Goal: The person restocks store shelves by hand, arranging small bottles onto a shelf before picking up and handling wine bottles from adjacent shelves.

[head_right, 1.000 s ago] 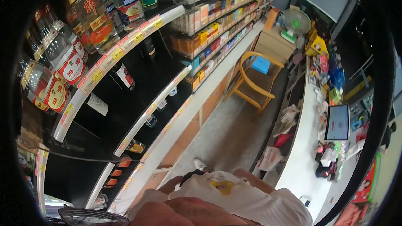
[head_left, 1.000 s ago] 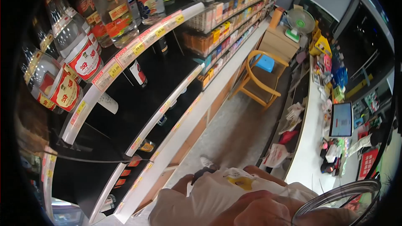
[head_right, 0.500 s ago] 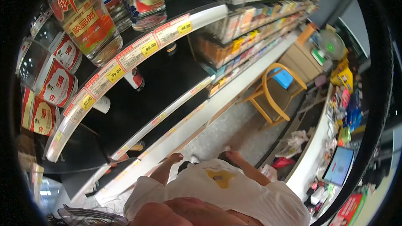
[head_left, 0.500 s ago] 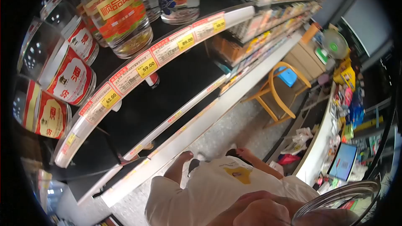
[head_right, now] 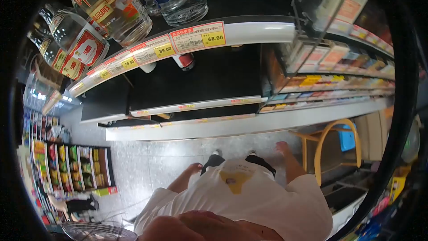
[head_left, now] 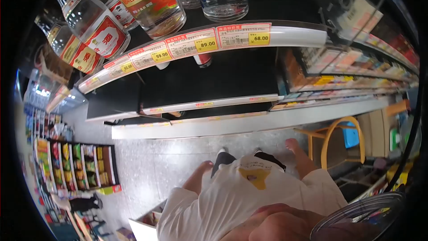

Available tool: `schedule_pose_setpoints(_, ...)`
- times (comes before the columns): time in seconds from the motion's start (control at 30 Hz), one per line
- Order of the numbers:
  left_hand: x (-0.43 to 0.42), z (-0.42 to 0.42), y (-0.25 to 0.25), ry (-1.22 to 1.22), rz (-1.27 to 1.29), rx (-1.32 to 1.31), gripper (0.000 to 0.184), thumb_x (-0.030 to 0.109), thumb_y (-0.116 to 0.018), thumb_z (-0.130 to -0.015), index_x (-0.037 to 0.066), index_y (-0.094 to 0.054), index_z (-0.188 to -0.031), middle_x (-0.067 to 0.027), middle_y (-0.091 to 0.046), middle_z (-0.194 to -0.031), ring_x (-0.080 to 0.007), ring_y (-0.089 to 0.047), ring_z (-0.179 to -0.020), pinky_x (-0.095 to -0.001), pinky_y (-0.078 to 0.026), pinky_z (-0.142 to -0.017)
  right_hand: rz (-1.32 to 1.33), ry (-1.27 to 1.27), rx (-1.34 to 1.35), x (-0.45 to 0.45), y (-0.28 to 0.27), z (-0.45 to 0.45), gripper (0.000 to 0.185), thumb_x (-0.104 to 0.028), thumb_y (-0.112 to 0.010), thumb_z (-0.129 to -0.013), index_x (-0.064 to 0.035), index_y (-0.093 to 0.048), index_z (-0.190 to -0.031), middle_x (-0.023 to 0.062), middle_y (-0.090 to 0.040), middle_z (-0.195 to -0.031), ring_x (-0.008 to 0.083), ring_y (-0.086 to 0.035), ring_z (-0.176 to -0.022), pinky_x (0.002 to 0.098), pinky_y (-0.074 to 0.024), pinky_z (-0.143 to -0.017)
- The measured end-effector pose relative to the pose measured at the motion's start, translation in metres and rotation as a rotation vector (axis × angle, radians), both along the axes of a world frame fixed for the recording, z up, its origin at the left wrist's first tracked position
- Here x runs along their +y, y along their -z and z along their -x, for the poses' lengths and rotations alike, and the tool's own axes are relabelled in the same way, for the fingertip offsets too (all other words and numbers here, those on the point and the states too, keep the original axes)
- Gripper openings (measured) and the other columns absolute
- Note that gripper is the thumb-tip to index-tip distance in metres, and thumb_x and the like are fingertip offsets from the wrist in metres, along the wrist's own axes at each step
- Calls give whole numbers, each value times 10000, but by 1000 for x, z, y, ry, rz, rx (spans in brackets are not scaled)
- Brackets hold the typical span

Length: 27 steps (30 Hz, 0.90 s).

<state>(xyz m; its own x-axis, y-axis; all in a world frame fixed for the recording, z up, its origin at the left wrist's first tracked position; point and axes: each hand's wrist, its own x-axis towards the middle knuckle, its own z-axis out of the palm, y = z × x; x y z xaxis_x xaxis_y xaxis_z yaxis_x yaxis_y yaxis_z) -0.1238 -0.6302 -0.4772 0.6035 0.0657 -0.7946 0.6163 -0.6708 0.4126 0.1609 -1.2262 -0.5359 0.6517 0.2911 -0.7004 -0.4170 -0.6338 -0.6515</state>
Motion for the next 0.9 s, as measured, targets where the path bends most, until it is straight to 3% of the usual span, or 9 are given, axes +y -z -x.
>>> schedule_pose_setpoints(0.07,-22,41,54,423,77,-383,264,220,-677,-908,95,-718,-1137,-161,-758,-1031,-319,-734,-931,-439,-581,-836,-21,301,192,-4,-12,-11,166,-239,-717,-838,-89,-680,-901,99,-692,-907,233,-668,-796,382,-537,-654)
schedule_pose_setpoints(0.1,-37,51,63,325,-46,-229,277,220,-671,-900,94,-716,-1143,-176,-753,-1053,-344,-727,-964,-455,-576,-851,-16,325,225,-3,-11,-12,140,-221,-715,-851,-91,-672,-875,91,-690,-859,222,-665,-754,371,-533,-621)
schedule_pose_setpoints(0.17,-86,47,1,134,-298,93,303,221,-659,-885,93,-712,-1154,-204,-742,-1099,-394,-711,-1030,-487,-565,-882,-40,26,35,-7,18,-6,159,-235,-681,-896,-77,-673,-877,72,-678,-794,207,-650,-687,362,-527,-591)
schedule_pose_setpoints(0.27,-96,52,-28,57,-221,131,318,238,-641,-883,86,-707,-1155,-227,-727,-1128,-425,-690,-1072,-504,-553,-902,-212,-354,-103,-23,83,-4,205,-258,-652,-923,-57,-688,-913,55,-674,-765,193,-634,-646,355,-529,-587)
schedule_pose_setpoints(0.4,-76,75,0,110,-175,195,410,318,-620,-899,102,-697,-1238,-192,-733,-1159,-420,-694,-1065,-488,-552,-903,18,-144,235,101,-13,17,241,-277,-652,-926,-54,-723,-985,55,-720,-836,183,-644,-676,350,-540,-635)
schedule_pose_setpoints(0.57,-59,90,-2,44,-115,-5,327,204,-661,-846,58,-733,-1130,-215,-728,-1149,-391,-698,-1080,-470,-557,-891,19,-631,7,203,-59,30,272,-300,-664,-911,-54,-770,-957,57,-769,-868,177,-704,-763,348,-558,-727)
schedule_pose_setpoints(0.67,-38,96,-30,-89,-58,-120,330,221,-636,-894,51,-715,-1167,-221,-718,-1177,-400,-686,-1105,-477,-545,-917,-33,-657,-96,265,-102,46,271,-294,-650,-939,-48,-761,-956,48,-768,-848,162,-697,-757,326,-551,-741)
schedule_pose_setpoints(0.87,46,127,31,-17,16,-479,306,218,-598,-962,51,-695,-1200,-215,-717,-1195,-403,-687,-1110,-480,-534,-943,-587,-710,113,396,-245,58,297,-239,-611,-1041,-30,-692,-1235,32,-746,-997,107,-680,-958,300,-537,-888)
schedule_pose_setpoints(0.9,51,114,2,-128,45,-445,320,225,-607,-966,57,-692,-1224,-185,-729,-1179,-365,-688,-1115,-452,-531,-956,-600,-737,102,416,-288,56,297,-233,-605,-1046,-28,-676,-1250,30,-733,-1032,115,-669,-990,304,-521,-932)
